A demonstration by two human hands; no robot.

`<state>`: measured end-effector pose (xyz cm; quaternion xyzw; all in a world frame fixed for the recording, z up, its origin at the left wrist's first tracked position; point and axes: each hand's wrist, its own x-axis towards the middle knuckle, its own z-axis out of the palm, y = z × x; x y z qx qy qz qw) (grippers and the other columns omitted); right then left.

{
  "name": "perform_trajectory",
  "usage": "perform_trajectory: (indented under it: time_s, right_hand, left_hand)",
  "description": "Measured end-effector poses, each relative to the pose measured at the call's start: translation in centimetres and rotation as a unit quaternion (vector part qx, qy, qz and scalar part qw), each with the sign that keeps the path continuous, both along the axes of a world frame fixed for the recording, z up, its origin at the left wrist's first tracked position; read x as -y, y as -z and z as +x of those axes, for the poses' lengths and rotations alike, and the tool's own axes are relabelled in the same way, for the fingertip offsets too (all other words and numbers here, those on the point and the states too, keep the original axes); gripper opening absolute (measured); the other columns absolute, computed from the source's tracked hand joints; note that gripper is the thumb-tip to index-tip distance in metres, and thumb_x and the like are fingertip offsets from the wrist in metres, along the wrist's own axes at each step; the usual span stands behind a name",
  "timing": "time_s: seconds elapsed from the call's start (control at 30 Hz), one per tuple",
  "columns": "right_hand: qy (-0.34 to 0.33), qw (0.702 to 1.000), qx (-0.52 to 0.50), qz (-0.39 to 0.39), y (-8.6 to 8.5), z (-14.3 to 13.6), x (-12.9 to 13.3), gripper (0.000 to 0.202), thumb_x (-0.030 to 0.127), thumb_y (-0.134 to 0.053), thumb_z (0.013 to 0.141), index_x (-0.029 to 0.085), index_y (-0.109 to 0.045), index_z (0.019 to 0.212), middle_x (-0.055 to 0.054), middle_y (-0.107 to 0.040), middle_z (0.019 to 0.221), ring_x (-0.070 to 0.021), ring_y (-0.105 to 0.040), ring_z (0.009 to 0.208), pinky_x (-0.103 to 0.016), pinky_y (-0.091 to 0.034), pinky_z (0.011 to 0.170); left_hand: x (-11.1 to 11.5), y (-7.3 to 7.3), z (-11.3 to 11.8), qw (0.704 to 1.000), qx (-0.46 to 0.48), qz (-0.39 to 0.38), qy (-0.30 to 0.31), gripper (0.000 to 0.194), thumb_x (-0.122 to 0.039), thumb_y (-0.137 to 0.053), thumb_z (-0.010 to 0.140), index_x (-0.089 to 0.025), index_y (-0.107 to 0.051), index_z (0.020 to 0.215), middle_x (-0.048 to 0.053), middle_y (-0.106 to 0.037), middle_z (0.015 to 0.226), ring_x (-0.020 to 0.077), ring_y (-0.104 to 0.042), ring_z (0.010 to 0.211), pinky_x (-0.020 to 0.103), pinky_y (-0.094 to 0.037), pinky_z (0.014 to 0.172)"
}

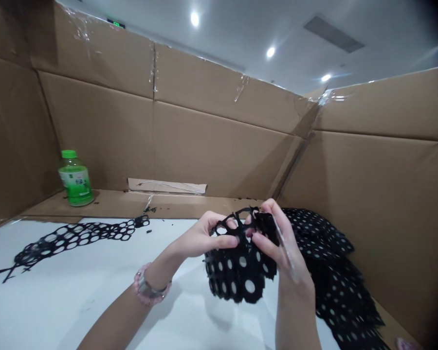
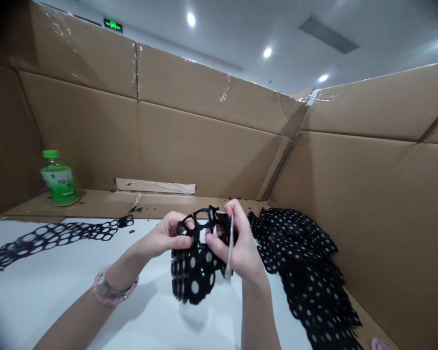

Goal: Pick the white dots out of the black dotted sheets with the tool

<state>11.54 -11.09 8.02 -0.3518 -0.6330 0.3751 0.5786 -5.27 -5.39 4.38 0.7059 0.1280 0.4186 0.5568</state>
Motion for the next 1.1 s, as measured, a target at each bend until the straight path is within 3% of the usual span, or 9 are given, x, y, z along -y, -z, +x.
perform_trajectory:
  time_s: [0.13,0.3,0.4,0.5,0.57,0.7,0.8,1.0,1.1]
  right_hand:
    - [-0.072,0.997,0.016,-0.014,0.2,0.3,-0.4,0.051,0.028,-0.083,0.065,0.026,-0.035,0.083,0.006,-0.052,0.072,-0.0118,-0.041,0.061,-0.024,-0.033,0.053]
    - [-0.065,0.997,0.022,-0.018,0.1,0.1,-0.6,0.056,0.026,-0.085,0.062,0.026,-0.032,0.079,0.008,-0.049,0.065,-0.0101,-0.037,0.056,-0.022,-0.03,0.05]
    - [-0.026,0.999,0.017,-0.016,0.0,-0.2,-0.5,0.05,0.025,-0.082,0.067,0.025,-0.033,0.078,0.008,-0.046,0.065,-0.0101,-0.036,0.055,-0.023,-0.03,0.051]
    - [-0.006,1.0,0.001,0.004,0.1,-0.6,-0.6,0.048,0.028,-0.079,0.069,0.026,-0.032,0.078,0.006,-0.05,0.074,-0.0112,-0.04,0.058,-0.026,-0.033,0.052]
    - [0.001,1.0,-0.007,0.017,0.3,-0.9,-0.6,0.047,0.026,-0.078,0.07,0.026,-0.032,0.078,0.007,-0.049,0.072,-0.0112,-0.041,0.057,-0.025,-0.035,0.052]
    - [0.012,0.999,0.009,0.04,0.6,-1.2,-0.4,0.045,0.02,-0.077,0.072,0.027,-0.032,0.08,0.008,-0.05,0.067,-0.0113,-0.044,0.054,-0.024,-0.037,0.05]
    - [0.028,0.998,0.029,0.053,0.6,-0.6,-0.1,0.041,0.021,-0.074,0.075,0.028,-0.034,0.082,0.005,-0.055,0.072,-0.0143,-0.05,0.058,-0.027,-0.041,0.052]
    - [0.148,0.984,-0.011,0.1,-0.2,1.8,1.9,0.019,0.021,-0.061,0.082,0.027,-0.043,0.087,0.0,-0.051,0.079,-0.0185,-0.048,0.072,-0.031,-0.041,0.066]
    - [0.146,0.986,-0.013,0.078,-0.1,2.2,2.3,0.023,0.022,-0.065,0.08,0.027,-0.044,0.089,0.0,-0.05,0.081,-0.0185,-0.047,0.071,-0.03,-0.039,0.062]
  left_hand:
    - [0.2,-0.8,-0.9,0.999,-0.012,0.034,0.021,0.038,-0.049,-0.071,0.077,-0.014,-0.059,0.07,-0.001,-0.051,0.068,0.0103,-0.042,0.063,0.022,-0.039,0.061]
    - [0.3,-1.6,-1.5,0.992,-0.066,0.097,-0.035,0.024,-0.036,-0.069,0.08,-0.013,-0.064,0.075,-0.001,-0.057,0.07,0.0125,-0.048,0.066,0.024,-0.042,0.066]
    - [0.6,-1.4,-1.0,0.977,-0.03,0.127,-0.167,0.02,-0.032,-0.074,0.076,-0.016,-0.065,0.085,0.002,-0.063,0.08,0.016,-0.055,0.077,0.026,-0.044,0.073]
    - [0.8,-0.8,-0.1,0.923,0.057,0.193,-0.328,0.02,-0.029,-0.076,0.075,-0.017,-0.061,0.079,0.001,-0.06,0.076,0.0146,-0.053,0.074,0.026,-0.043,0.071]
    - [1.0,-0.5,0.4,0.936,0.077,0.193,-0.283,0.023,-0.033,-0.069,0.082,-0.016,-0.057,0.073,-0.001,-0.055,0.067,0.0113,-0.048,0.063,0.024,-0.041,0.061]
    - [1.7,-0.7,0.7,0.991,0.06,0.043,-0.111,0.033,-0.044,-0.067,0.082,-0.015,-0.054,0.075,-0.001,-0.054,0.068,0.0089,-0.05,0.058,0.021,-0.043,0.056]
    - [0.9,-0.7,0.4,0.994,0.016,-0.01,-0.107,0.037,-0.049,-0.068,0.08,-0.014,-0.057,0.076,0.001,-0.058,0.067,0.0099,-0.055,0.056,0.023,-0.047,0.056]
    - [-6.3,4.0,1.2,0.976,-0.031,-0.017,-0.213,0.033,-0.045,-0.058,0.089,-0.013,-0.056,0.08,-0.001,-0.057,0.066,0.0086,-0.053,0.054,0.022,-0.047,0.054]
    - [-7.5,7.2,3.8,0.976,-0.097,-0.002,-0.196,0.024,-0.033,-0.058,0.093,-0.012,-0.062,0.103,0.004,-0.065,0.092,0.0141,-0.063,0.074,0.03,-0.055,0.066]
